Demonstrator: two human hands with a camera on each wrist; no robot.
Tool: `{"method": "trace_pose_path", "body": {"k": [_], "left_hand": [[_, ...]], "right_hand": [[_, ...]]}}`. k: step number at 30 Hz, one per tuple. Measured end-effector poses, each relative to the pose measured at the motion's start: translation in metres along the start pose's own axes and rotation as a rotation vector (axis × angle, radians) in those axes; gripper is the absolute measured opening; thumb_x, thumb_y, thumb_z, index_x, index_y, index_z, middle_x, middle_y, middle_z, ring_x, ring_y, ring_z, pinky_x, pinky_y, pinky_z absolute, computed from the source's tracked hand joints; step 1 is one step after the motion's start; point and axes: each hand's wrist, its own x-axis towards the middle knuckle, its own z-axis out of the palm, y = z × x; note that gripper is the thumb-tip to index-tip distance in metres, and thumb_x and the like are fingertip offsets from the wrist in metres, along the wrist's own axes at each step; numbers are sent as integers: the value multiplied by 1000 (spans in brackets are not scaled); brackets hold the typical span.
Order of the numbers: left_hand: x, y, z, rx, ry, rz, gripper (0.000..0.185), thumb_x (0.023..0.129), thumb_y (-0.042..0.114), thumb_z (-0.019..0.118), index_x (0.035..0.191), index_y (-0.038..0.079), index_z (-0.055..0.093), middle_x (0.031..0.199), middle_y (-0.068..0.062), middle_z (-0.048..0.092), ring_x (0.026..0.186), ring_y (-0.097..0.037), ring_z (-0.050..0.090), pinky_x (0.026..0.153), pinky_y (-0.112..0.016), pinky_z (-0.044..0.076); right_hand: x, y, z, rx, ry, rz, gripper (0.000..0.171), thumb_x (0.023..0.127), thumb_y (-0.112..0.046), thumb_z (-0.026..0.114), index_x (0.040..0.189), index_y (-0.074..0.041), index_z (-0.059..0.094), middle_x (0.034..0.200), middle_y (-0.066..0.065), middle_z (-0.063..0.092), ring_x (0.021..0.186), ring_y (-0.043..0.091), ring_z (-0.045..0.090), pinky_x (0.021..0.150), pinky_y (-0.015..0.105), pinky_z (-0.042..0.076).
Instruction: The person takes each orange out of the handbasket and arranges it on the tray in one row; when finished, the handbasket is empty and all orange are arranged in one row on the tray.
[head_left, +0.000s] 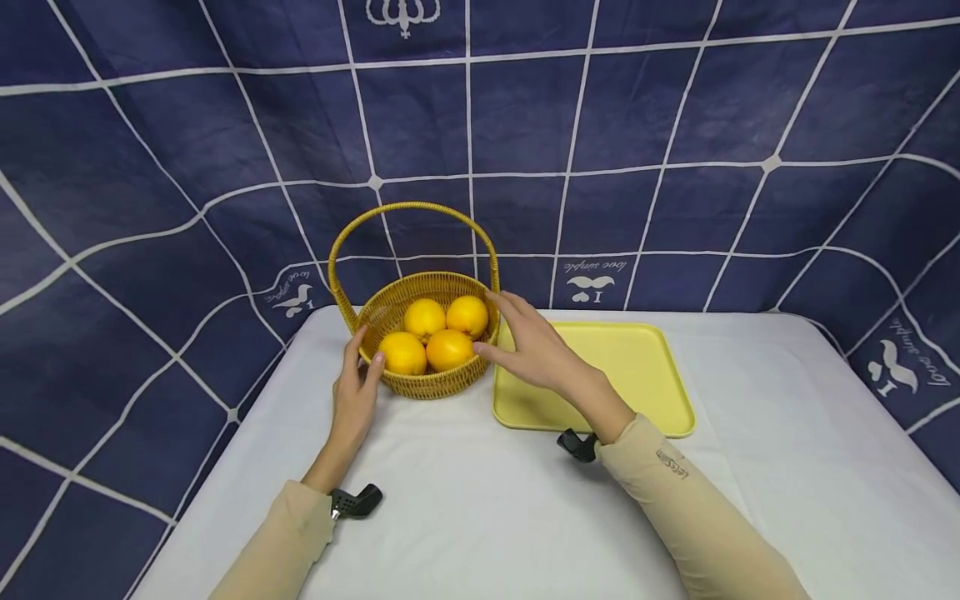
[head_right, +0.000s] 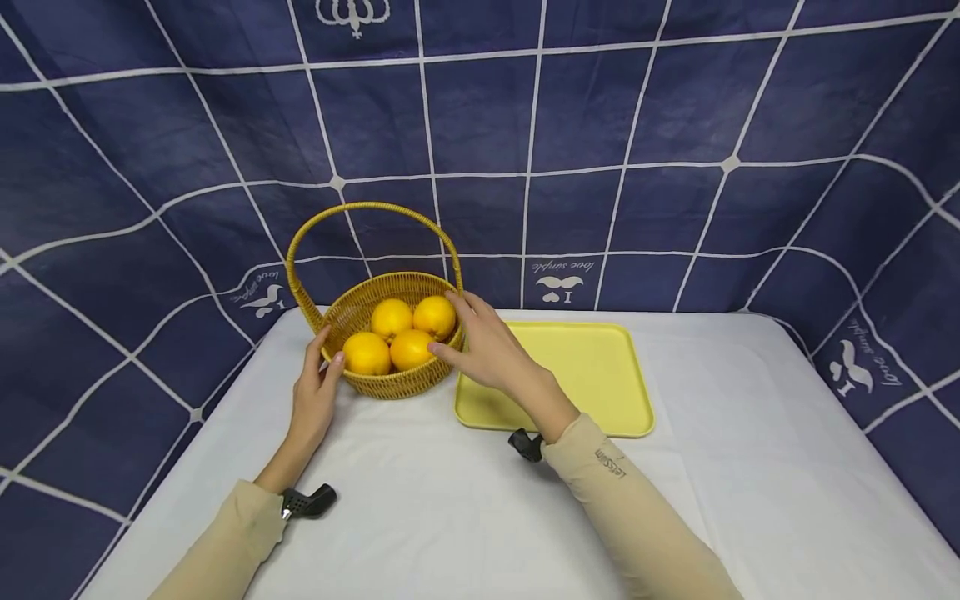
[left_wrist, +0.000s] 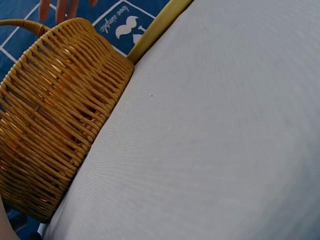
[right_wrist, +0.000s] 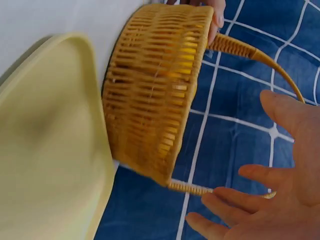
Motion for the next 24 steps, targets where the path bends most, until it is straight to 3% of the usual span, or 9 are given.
{"method": "trace_pose_path", "body": {"k": [9, 17, 24], "left_hand": [[2, -1, -1, 12, 5, 3, 58, 112, 37, 51, 166, 28, 31, 171, -3, 34, 156, -32, 36, 125, -57, 36], [1, 1, 2, -6, 2, -9, 58, 112, 36, 51, 166, 30, 31, 171, -2, 35, 156, -31, 37, 125, -55, 36], [0, 0, 0, 11, -8, -25, 58, 112, 39, 51, 166, 33, 30, 172, -2, 34, 156, -32, 36, 126, -56, 35]], "right_hand": [[33, -12, 26, -2, -40, -23, 77, 100, -44, 71, 160, -7, 41, 160, 15, 48, 148, 35, 45, 126, 50, 37], [56, -19, 40, -12, -123, -52, 69, 97, -34, 78, 150, 3, 52, 144, 18, 64, 129, 31, 62, 111, 44, 52], [69, -33, 51, -137, -153, -1, 58, 91, -34, 84, 134, 0, 67, 122, 12, 74, 109, 27, 68, 97, 40, 58]]}}
